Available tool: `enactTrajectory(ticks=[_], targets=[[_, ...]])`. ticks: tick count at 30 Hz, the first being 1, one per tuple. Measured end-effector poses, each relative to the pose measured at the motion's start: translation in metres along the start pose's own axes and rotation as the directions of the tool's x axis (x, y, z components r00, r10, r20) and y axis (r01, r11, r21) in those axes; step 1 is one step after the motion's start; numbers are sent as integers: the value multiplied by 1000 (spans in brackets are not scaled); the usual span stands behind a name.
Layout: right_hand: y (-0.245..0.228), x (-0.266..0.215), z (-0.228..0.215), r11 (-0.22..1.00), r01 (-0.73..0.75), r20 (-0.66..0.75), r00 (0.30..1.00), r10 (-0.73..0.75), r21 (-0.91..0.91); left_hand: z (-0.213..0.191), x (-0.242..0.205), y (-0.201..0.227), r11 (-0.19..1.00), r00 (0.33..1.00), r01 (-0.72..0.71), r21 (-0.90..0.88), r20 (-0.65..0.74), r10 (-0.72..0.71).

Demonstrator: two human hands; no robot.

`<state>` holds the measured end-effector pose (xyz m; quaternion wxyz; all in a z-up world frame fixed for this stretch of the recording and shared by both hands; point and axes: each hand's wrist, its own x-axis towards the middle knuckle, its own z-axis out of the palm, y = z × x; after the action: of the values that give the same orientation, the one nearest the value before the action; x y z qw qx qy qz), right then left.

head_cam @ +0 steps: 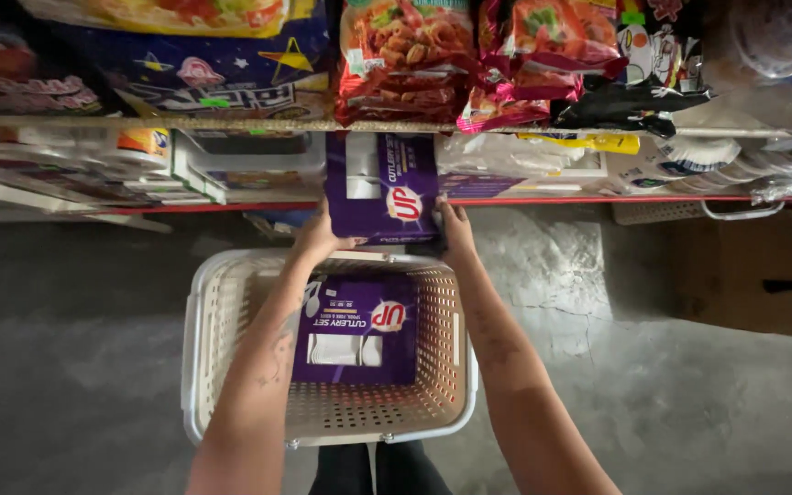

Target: Wiping dust off boxes of cutlery sets using a cloth in a grocery store aisle.

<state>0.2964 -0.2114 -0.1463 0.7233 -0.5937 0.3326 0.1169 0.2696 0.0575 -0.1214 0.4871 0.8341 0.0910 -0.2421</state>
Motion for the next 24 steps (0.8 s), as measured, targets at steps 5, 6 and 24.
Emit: enactTrajectory(ticks=[5,6,24], targets=[[-15,-22,22,952,163,-171,978,-121,258,7,-4,22,995,963,-33,-91,-270,7],[9,12,7,954,157,-173,978,-115,254,18,15,5,995,964,-27,-93,-267,1],[102,109,-18,478,274,256,961,-104,-834,52,72,-65,690,978,-11,-724,-150,-142]])
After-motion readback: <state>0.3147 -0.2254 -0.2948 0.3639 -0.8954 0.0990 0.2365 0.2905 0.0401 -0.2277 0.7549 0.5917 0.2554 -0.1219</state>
